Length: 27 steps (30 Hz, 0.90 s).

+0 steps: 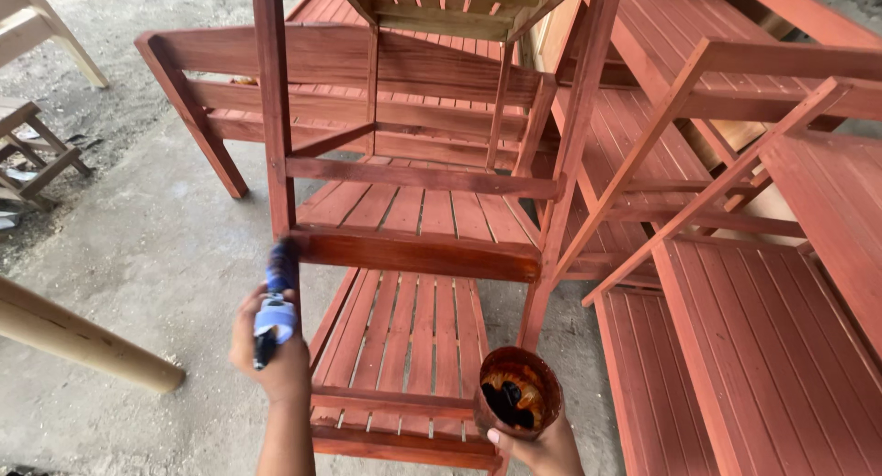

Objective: The person applies reddish-brown wood stain to wooden chair frames using a brush, holding a stain container in one hand. They brush the seat rails, backrest, and legs of one chair, then move to another chair and continue brushing its frame and slats.

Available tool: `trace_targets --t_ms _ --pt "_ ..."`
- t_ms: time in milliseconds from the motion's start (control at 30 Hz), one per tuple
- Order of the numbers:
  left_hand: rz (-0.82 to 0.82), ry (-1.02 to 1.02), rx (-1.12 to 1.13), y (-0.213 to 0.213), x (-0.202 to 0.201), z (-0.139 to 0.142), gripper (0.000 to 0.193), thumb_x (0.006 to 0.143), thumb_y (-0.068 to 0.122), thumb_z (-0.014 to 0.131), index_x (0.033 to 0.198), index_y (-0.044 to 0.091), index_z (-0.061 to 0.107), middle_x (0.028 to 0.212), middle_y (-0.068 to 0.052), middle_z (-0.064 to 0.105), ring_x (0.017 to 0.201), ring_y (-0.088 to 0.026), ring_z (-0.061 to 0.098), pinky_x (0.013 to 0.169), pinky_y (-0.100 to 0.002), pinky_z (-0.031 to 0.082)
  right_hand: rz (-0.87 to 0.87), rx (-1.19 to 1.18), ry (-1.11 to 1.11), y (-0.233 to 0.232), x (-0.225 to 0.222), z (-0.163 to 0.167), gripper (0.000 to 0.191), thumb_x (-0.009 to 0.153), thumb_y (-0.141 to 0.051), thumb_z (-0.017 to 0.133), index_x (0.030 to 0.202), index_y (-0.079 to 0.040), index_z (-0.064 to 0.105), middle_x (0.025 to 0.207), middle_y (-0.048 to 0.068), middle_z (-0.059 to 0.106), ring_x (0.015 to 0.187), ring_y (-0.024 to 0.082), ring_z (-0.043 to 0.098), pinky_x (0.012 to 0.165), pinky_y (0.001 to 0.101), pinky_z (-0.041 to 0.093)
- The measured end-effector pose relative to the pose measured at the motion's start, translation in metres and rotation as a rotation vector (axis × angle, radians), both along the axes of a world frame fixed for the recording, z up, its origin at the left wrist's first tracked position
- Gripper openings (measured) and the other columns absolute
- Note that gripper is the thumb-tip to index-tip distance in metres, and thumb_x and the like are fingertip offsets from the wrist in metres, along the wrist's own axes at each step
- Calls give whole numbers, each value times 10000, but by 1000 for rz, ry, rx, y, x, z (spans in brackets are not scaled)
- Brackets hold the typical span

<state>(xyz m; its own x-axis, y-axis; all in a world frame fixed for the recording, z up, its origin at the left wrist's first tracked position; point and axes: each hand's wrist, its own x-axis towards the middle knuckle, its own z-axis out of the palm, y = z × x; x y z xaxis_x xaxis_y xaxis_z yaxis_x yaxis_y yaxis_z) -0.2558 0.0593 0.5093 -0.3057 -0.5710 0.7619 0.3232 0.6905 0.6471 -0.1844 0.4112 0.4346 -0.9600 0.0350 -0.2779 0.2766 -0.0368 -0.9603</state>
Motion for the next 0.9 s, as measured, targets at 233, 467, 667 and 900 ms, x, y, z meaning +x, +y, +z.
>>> trace_targets --t_ms 233,467,667,900 --pt "-63 29 13 31 -19 -9 203 951 -19 702 1147 -37 649 1245 -202 706 1068 -281 722 975 -385 567 -3 -76 64 28 14 -7 1023 655 -18 851 1512 -71 294 1364 201 568 1308 304 593 1089 497 513" --pt "-293 -53 38 95 -3 -20 242 919 -15 627 1157 -33 669 1187 -188 728 1025 -260 731 894 -379 589 16 -4 66 21 17 -11 1059 649 -33 858 1531 -89 274 1374 176 565 1322 286 582 1103 489 499" --pt "-253 280 187 29 -5 -5 191 1057 -4 626 1242 -33 587 1297 -167 651 1130 -181 655 964 -365 605 42 -17 156 31 20 -4 1053 652 -54 872 1524 -53 281 1387 192 566 1344 311 564 1120 488 479" --pt "-165 -95 79 112 -15 -11 337 894 1 719 1230 -15 686 1054 -152 755 932 -235 749 830 -353 603 -7 -45 86 63 30 0 1031 640 -70 864 1522 -69 330 1382 215 581 1347 323 577 1119 508 494"
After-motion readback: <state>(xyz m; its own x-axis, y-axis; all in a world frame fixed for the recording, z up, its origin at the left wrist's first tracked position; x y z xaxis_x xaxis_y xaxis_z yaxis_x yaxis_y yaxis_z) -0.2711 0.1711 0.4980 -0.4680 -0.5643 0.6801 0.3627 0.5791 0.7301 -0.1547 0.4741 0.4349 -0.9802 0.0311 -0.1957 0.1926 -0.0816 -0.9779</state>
